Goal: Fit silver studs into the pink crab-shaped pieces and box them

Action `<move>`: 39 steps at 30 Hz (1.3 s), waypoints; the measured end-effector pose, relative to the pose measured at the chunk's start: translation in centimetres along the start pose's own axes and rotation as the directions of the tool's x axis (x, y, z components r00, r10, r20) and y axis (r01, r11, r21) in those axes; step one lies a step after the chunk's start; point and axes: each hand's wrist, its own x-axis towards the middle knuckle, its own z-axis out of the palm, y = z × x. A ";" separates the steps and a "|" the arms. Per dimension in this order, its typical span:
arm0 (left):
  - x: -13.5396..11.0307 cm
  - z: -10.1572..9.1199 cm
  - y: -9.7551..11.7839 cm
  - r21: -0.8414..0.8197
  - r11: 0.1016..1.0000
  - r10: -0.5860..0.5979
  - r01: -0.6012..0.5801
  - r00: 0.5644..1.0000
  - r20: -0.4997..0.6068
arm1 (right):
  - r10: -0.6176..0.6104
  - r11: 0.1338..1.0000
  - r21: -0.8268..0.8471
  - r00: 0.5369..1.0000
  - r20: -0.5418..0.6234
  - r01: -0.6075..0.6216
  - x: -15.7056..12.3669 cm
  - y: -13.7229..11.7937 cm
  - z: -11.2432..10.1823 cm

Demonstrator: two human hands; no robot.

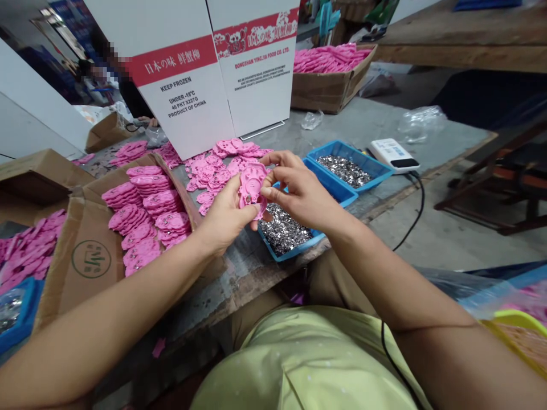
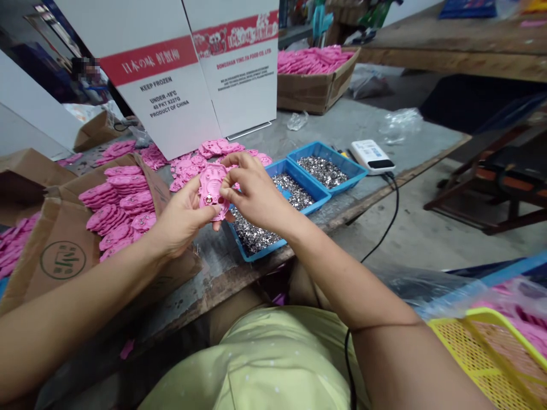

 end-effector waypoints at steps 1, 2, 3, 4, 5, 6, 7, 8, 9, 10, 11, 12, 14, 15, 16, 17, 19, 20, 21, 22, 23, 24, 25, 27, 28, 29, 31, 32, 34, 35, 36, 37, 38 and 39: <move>0.0 0.0 0.0 0.002 1.000 -0.001 0.001 1.000 0.004 | 0.004 1.000 -0.007 1.000 0.006 -0.004 0.0 0.0 0.1; 0.0 0.0 0.0 0.004 1.000 0.001 -0.001 1.000 0.006 | 0.009 1.000 -0.013 1.000 0.013 -0.009 0.0 0.0 0.1; 0.0 0.0 0.0 0.006 1.000 0.005 -0.005 1.000 0.008 | 0.015 1.000 -0.017 1.000 0.020 -0.015 0.0 0.0 0.2; 0.0 0.0 0.0 0.010 1.000 0.008 -0.008 1.000 0.008 | 0.021 1.000 -0.020 0.999 0.024 -0.020 0.0 0.0 0.2; 0.0 0.0 0.0 0.016 1.000 0.010 -0.010 1.000 0.008 | 0.026 0.999 -0.022 0.999 0.027 -0.026 0.0 0.0 0.3; 0.0 0.0 -0.1 0.022 1.000 0.008 -0.008 1.000 0.008 | 0.031 0.999 -0.023 0.999 0.027 -0.031 0.0 0.0 0.3; 0.0 -0.1 -0.1 0.029 1.000 0.007 -0.007 1.000 0.008 | 0.037 0.999 -0.024 0.999 0.027 -0.037 0.0 -0.1 0.3; 0.0 -0.1 -0.1 0.035 0.999 0.007 -0.008 1.000 0.010 | 0.045 0.999 -0.024 0.999 0.027 -0.045 0.1 -0.1 0.3; 0.0 -0.1 -0.1 0.039 0.999 0.010 -0.011 1.000 0.012 | 0.055 0.998 -0.022 0.998 0.029 -0.055 0.1 -0.1 0.3; 0.1 -0.1 -0.2 0.043 0.999 0.015 -0.016 1.000 0.015 | 0.068 0.998 -0.017 0.997 0.032 -0.068 0.1 -0.2 0.3; 0.1 -0.2 -0.2 0.045 0.999 0.022 -0.023 1.000 0.018 | 0.084 0.996 -0.008 0.996 0.037 -0.083 0.2 -0.2 0.3; 0.1 -0.2 -0.2 0.050 0.998 0.027 -0.028 0.999 0.021 | 0.099 0.995 0.004 0.994 0.043 -0.100 0.2 -0.2 0.3; 0.1 -0.3 -0.3 0.059 0.998 0.029 -0.030 0.999 0.031 | 0.122 0.992 0.029 0.991 0.053 -0.124 0.3 -0.2 0.3; 0.1 -0.3 -0.3 0.063 0.998 0.027 -0.029 0.999 0.035 | 0.129 0.990 0.040 0.990 0.057 -0.132 0.3 -0.2 0.3; 0.1 -0.4 -0.3 0.065 0.998 0.023 -0.026 0.999 0.038 | 0.133 0.989 0.050 0.989 0.060 -0.137 0.3 -0.2 0.3; 0.1 -0.4 -0.3 0.065 0.998 0.020 -0.023 0.999 0.039 | 0.135 0.988 0.061 0.989 0.064 -0.139 0.3 -0.2 0.3; 0.2 -0.4 -0.4 0.053 0.998 0.016 -0.018 0.999 0.037 | 0.138 0.986 0.082 0.988 0.070 -0.144 0.3 -0.1 0.4; 0.2 -0.4 -0.3 0.044 0.999 0.012 -0.014 0.999 0.037 | 0.140 0.985 0.089 0.988 0.070 -0.146 0.3 -0.1 0.4; 0.2 -0.3 -0.3 0.033 0.999 0.006 -0.008 0.999 0.035 | 0.142 0.985 0.093 0.988 0.067 -0.148 0.4 -0.1 0.5; 0.2 -0.2 -0.2 0.019 1.000 0.000 -0.001 1.000 0.030 | 0.144 0.984 0.093 0.988 0.061 -0.150 0.4 -0.1 0.5; 0.2 -0.1 -0.2 0.004 1.000 -0.007 0.007 1.000 0.022 | 0.146 0.985 0.090 0.988 0.054 -0.150 0.4 0.0 0.6; 0.1 0.0 -0.1 -0.011 1.000 -0.015 0.016 1.000 0.014 | 0.146 0.985 0.085 0.988 0.046 -0.149 0.4 0.0 0.7; 0.1 0.1 0.0 -0.024 0.999 -0.024 0.024 1.000 0.008 | 0.143 0.986 0.075 0.989 0.037 -0.145 0.3 0.1 0.8; 0.0 0.1 0.1 -0.045 0.999 -0.030 0.030 1.000 -0.002 | 0.126 0.991 0.037 0.992 0.007 -0.126 0.2 0.2 1.0; 0.0 0.2 0.2 -0.049 0.998 -0.031 0.031 1.000 -0.001 | 0.112 0.994 0.011 0.994 -0.014 -0.112 0.2 0.3 1.1; 0.0 0.1 0.2 -0.049 0.998 -0.029 0.029 1.000 0.001 | 0.097 0.995 -0.013 0.995 -0.033 -0.098 0.1 0.3 1.2; 0.0 0.0 0.1 -0.038 0.999 -0.020 0.021 1.000 0.007 | 0.075 0.996 -0.040 0.996 -0.056 -0.078 0.0 0.3 1.5; 0.0 0.0 0.1 -0.031 0.999 -0.015 0.015 1.000 0.009 | 0.070 0.997 -0.039 0.996 -0.061 -0.073 -0.1 0.3 1.5; 0.0 -0.1 0.0 -0.023 1.000 -0.001 0.002 1.000 0.010 | 0.066 0.997 -0.021 0.995 -0.072 -0.068 -0.1 0.3 1.7; 0.0 -0.2 0.0 -0.023 1.000 0.005 -0.005 1.000 0.009 | 0.065 0.998 -0.011 0.995 -0.081 -0.066 -0.1 0.3 1.7; 0.1 -0.2 -0.1 -0.024 1.000 0.010 -0.010 1.000 0.007 | 0.065 0.998 -0.001 0.994 -0.092 -0.065 -0.1 0.3 1.8; 0.1 -0.2 -0.1 -0.023 1.000 0.013 -0.013 1.000 0.003 | 0.066 0.998 0.010 0.993 -0.102 -0.066 -0.2 0.4 2.0; 0.1 -0.2 -0.1 -0.021 1.000 0.017 -0.017 1.000 -0.004 | 0.069 0.997 0.023 0.991 -0.114 -0.067 -0.2 0.5 2.1; 0.1 -0.2 0.0 -0.019 1.000 0.017 -0.017 1.000 -0.014 | 0.074 0.997 0.039 0.989 -0.128 -0.069 -0.3 0.7 2.4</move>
